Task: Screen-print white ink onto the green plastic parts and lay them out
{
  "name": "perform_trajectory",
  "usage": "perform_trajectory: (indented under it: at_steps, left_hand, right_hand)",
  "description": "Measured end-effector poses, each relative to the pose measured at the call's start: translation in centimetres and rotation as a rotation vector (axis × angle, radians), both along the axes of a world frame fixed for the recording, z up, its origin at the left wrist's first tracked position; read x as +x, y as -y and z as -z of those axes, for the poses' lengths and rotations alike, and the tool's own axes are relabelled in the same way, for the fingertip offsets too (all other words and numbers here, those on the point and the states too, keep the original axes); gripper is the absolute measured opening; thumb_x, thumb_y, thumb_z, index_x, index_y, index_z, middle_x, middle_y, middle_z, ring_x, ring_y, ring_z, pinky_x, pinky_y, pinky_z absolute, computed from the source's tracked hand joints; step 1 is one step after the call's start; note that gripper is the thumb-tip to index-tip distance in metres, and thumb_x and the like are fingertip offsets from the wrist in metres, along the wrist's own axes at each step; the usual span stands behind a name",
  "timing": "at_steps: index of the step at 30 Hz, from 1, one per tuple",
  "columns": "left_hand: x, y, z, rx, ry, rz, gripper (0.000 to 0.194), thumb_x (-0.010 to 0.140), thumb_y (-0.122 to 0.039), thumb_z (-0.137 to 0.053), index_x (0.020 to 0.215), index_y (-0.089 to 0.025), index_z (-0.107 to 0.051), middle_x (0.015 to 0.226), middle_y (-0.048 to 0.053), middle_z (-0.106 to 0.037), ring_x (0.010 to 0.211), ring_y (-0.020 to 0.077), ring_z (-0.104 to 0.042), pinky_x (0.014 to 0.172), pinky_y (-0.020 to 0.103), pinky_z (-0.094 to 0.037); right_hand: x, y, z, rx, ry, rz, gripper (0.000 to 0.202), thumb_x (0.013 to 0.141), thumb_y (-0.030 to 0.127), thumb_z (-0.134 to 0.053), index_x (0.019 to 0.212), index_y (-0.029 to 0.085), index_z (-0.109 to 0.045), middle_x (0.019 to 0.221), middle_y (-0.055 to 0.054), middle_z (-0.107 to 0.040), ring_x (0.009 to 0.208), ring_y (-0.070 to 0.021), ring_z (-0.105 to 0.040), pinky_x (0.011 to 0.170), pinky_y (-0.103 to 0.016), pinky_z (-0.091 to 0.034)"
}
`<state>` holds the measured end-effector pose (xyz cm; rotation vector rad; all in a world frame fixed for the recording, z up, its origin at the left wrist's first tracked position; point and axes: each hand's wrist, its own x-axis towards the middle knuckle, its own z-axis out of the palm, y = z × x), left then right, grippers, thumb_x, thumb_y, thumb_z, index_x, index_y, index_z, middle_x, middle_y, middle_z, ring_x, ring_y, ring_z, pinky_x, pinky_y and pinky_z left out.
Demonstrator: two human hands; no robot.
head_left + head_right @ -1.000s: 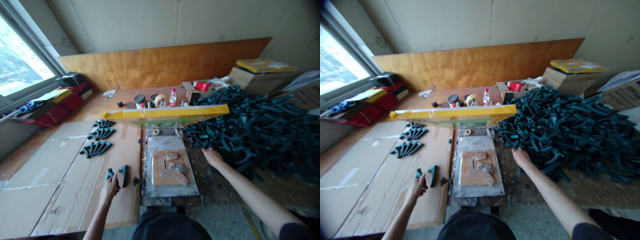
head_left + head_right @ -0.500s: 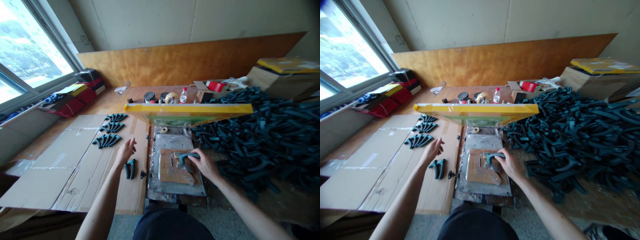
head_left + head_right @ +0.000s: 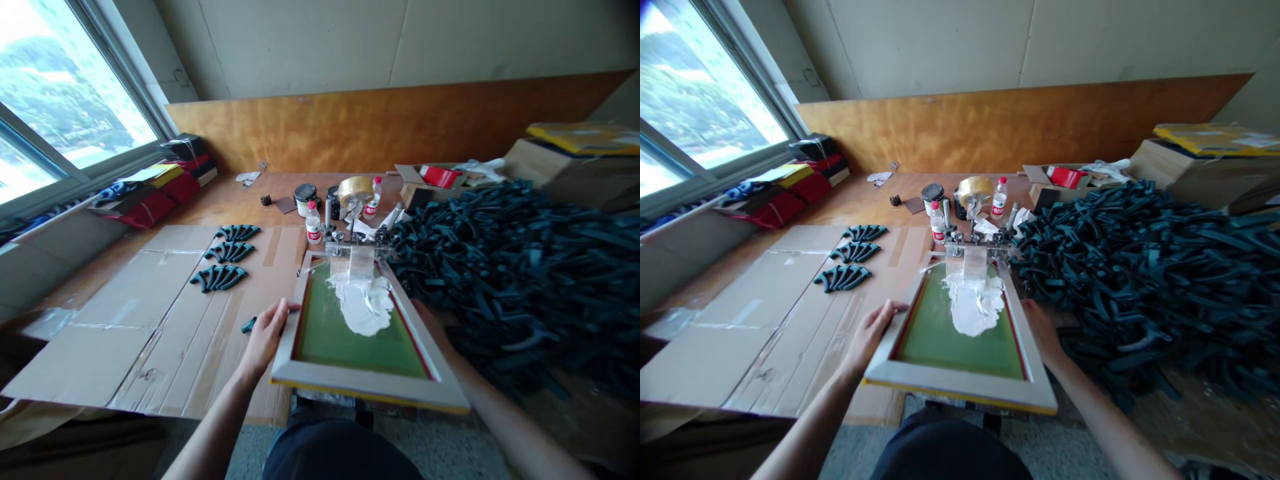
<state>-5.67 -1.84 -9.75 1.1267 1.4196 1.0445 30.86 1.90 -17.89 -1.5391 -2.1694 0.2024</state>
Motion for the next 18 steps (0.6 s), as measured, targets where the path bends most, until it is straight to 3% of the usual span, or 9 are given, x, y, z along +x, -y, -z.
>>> perform_trajectory:
  at_steps: [1,3,6,8,11,15,18]
  left_hand:
    - [-0.2,0.9,2.2,-0.067,-0.023,0.027,0.06,0.08,-0.064,-0.05,0.108,-0.014,-0.067,0.068,0.0,-0.06,0.058,0.0131,-0.051,0.05,0.022,-0.037]
    - [-0.2,2.0,6.0,-0.118,-0.078,0.056,0.067,0.079,-0.061,-0.054,0.127,-0.016,-0.056,0.062,-0.004,-0.054,0.053,0.0111,-0.045,0.047,0.021,-0.033]
    - [0.1,2.2,9.6,-0.111,-0.19,0.049,0.068,0.081,-0.056,-0.052,0.139,-0.02,-0.045,0.061,-0.006,-0.049,0.052,0.0108,-0.045,0.049,0.021,-0.036]
    - [0.1,1.9,10.2,-0.125,-0.247,0.053,0.064,0.082,-0.054,-0.051,0.137,-0.021,-0.048,0.063,-0.005,-0.052,0.054,0.0114,-0.048,0.051,0.021,-0.039]
    - [-0.1,1.7,10.1,-0.145,-0.28,0.061,0.06,0.082,-0.053,-0.05,0.134,-0.023,-0.051,0.066,-0.003,-0.055,0.055,0.0121,-0.05,0.052,0.022,-0.041]
    - [-0.2,1.8,10.0,-0.148,-0.29,0.05,0.059,0.083,-0.054,-0.049,0.132,-0.022,-0.053,0.068,-0.002,-0.057,0.055,0.0127,-0.051,0.053,0.022,-0.042]
    - [-0.2,1.9,10.3,-0.138,-0.297,0.057,0.06,0.083,-0.055,-0.048,0.131,-0.021,-0.054,0.068,-0.002,-0.057,0.055,0.0125,-0.05,0.053,0.022,-0.041]
  right_hand:
    - [0.3,-0.9,-0.8,0.026,-0.013,0.048,0.05,0.097,0.038,-0.027,0.116,0.01,-0.064,0.09,-0.008,-0.067,0.073,-0.0188,-0.062,0.07,-0.029,-0.051]
    - [-0.5,-2.8,-2.5,0.094,-0.037,0.099,0.05,0.094,0.043,-0.04,0.128,0.01,-0.055,0.105,-0.013,-0.063,0.082,-0.0208,-0.063,0.074,-0.031,-0.051]
    - [-4.2,-5.1,-4.7,0.142,0.029,0.0,0.056,0.08,0.038,-0.067,0.129,0.017,-0.05,0.119,-0.014,-0.055,0.104,-0.0259,-0.057,0.087,-0.036,-0.049]
    - [-6.9,-5.5,-5.3,0.067,0.144,-0.089,0.037,0.078,0.027,-0.07,0.112,0.018,-0.058,0.106,-0.011,-0.06,0.101,-0.0255,-0.057,0.085,-0.036,-0.048]
    - [-8.8,-3.8,-4.7,-0.041,0.277,-0.192,0.008,0.08,0.011,-0.059,0.084,0.018,-0.06,0.083,-0.006,-0.062,0.084,-0.0213,-0.057,0.075,-0.031,-0.047]
    - [-7.1,-0.1,-3.9,-0.006,0.277,-0.504,0.021,0.077,0.001,-0.047,0.082,0.017,-0.06,0.083,-0.007,-0.062,0.084,-0.02,-0.054,0.075,-0.03,-0.043]
    - [-5.8,0.3,-4.6,-0.061,0.256,-0.678,0.019,0.075,0.003,-0.049,0.079,0.018,-0.06,0.08,-0.005,-0.062,0.08,-0.0184,-0.054,0.073,-0.029,-0.042]
